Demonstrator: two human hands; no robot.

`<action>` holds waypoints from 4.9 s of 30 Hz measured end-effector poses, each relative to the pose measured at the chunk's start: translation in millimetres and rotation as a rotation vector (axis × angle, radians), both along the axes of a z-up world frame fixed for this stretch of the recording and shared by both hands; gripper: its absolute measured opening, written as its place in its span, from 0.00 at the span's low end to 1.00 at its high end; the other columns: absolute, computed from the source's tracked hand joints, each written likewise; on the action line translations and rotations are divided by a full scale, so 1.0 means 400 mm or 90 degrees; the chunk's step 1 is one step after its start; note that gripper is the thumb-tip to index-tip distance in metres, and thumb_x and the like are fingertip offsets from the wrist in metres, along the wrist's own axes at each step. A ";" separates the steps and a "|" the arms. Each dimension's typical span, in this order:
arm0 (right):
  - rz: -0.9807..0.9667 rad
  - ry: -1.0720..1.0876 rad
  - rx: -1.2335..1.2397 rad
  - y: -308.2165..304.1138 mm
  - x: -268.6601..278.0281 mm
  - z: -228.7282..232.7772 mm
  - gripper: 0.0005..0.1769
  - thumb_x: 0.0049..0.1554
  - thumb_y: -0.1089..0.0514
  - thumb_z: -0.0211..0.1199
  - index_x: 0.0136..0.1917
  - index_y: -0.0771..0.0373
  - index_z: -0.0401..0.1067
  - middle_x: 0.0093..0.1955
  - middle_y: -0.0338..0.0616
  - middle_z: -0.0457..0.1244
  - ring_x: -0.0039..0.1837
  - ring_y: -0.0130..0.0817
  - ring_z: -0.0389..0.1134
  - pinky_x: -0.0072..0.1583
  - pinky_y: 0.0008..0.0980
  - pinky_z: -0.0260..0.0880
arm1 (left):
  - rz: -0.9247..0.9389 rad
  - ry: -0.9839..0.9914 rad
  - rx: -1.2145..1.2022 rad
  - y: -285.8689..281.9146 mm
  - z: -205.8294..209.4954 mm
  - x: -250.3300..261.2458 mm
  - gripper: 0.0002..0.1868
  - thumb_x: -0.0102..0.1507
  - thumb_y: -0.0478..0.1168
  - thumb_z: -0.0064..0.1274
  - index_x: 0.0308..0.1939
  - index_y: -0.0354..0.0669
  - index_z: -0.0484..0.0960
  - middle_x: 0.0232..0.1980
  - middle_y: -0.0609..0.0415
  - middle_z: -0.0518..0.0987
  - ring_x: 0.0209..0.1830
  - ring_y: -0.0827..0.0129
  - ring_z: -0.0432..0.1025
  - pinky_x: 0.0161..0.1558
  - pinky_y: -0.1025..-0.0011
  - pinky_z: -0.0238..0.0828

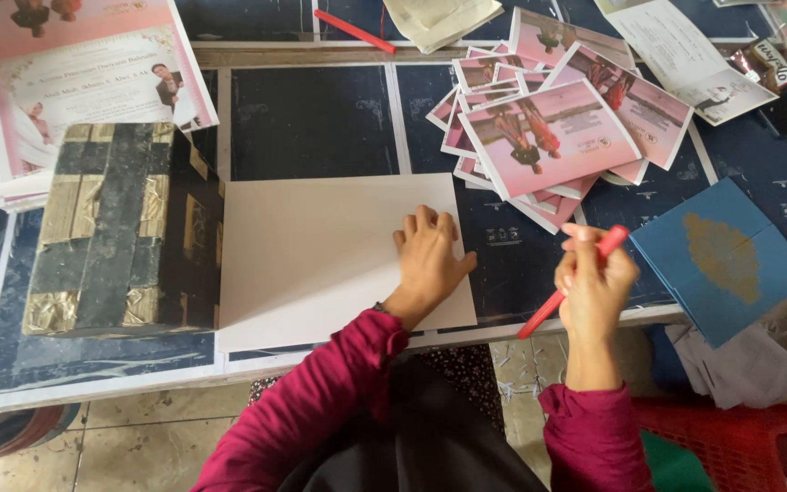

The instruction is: The person inserts pink printed sheets into white folded covers on a table. They smooth the sheets with their hands and a red tool, then stack the completed booklets.

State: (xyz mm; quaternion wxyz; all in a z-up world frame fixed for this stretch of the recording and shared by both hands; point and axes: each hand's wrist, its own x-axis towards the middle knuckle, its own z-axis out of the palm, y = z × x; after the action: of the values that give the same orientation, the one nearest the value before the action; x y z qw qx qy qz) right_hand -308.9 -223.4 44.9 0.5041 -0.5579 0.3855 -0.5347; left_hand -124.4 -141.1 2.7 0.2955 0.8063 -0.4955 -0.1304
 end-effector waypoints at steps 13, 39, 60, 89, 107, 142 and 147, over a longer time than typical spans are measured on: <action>0.034 -0.027 -0.056 0.019 0.008 -0.050 0.27 0.74 0.43 0.42 0.62 0.67 0.71 0.36 0.43 0.59 0.24 0.18 0.51 0.27 0.17 0.49 | 0.055 0.212 -0.050 0.004 -0.013 0.041 0.23 0.51 0.39 0.68 0.40 0.47 0.66 0.51 0.46 0.65 0.56 0.43 0.65 0.56 0.48 0.57; 0.461 0.617 -0.424 0.317 0.508 -0.051 0.38 0.48 0.44 0.78 0.70 0.56 0.73 0.75 0.64 0.51 0.52 0.75 0.72 0.52 0.67 0.78 | 0.125 0.006 -0.036 0.437 -0.012 0.340 0.38 0.55 0.25 0.55 0.71 0.33 0.68 0.80 0.33 0.59 0.78 0.37 0.57 0.74 0.46 0.54; 0.511 0.608 -0.456 0.326 0.496 -0.037 0.35 0.51 0.60 0.71 0.72 0.60 0.69 0.75 0.68 0.48 0.52 0.77 0.71 0.55 0.67 0.77 | 0.155 -0.180 -0.036 0.414 -0.037 0.304 0.41 0.62 0.43 0.47 0.80 0.44 0.58 0.79 0.43 0.62 0.80 0.52 0.57 0.78 0.53 0.48; 0.354 0.560 -0.621 0.027 0.652 -0.175 0.19 0.63 0.68 0.57 0.62 0.55 0.80 0.44 0.45 0.56 0.46 0.46 0.63 0.52 0.40 0.69 | 0.084 -0.205 0.067 0.408 -0.020 0.298 0.31 0.74 0.51 0.32 0.82 0.59 0.57 0.86 0.45 0.49 0.85 0.45 0.43 0.79 0.48 0.32; 0.324 0.453 -0.245 0.380 0.307 -0.142 0.19 0.62 0.61 0.60 0.66 0.66 0.70 0.43 0.58 0.61 0.46 0.63 0.67 0.50 0.52 0.70 | 0.116 -0.154 -0.066 0.415 -0.070 0.305 0.31 0.70 0.50 0.45 0.76 0.44 0.67 0.78 0.46 0.67 0.79 0.49 0.57 0.77 0.53 0.45; -0.109 -0.018 -0.020 -0.040 0.005 -0.058 0.06 0.70 0.63 0.52 0.53 0.64 0.70 0.31 0.43 0.60 0.22 0.20 0.51 0.26 0.18 0.50 | 0.024 0.038 0.053 -0.047 -0.044 -0.031 0.27 0.56 0.37 0.58 0.50 0.53 0.57 0.54 0.54 0.61 0.57 0.50 0.63 0.54 0.57 0.56; -0.007 -0.180 0.199 -0.103 -0.016 -0.188 0.10 0.68 0.55 0.58 0.50 0.64 0.71 0.30 0.44 0.59 0.22 0.20 0.46 0.25 0.18 0.42 | 0.039 0.097 0.023 -0.034 -0.005 -0.023 0.28 0.55 0.35 0.59 0.51 0.51 0.58 0.53 0.51 0.62 0.57 0.46 0.63 0.55 0.54 0.57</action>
State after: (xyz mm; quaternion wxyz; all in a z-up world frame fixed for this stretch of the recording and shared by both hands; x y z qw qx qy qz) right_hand -315.4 -264.7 -30.3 0.6310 -0.3900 0.3921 -0.5441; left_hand -133.7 -154.5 0.6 0.3216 0.8141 -0.4442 -0.1911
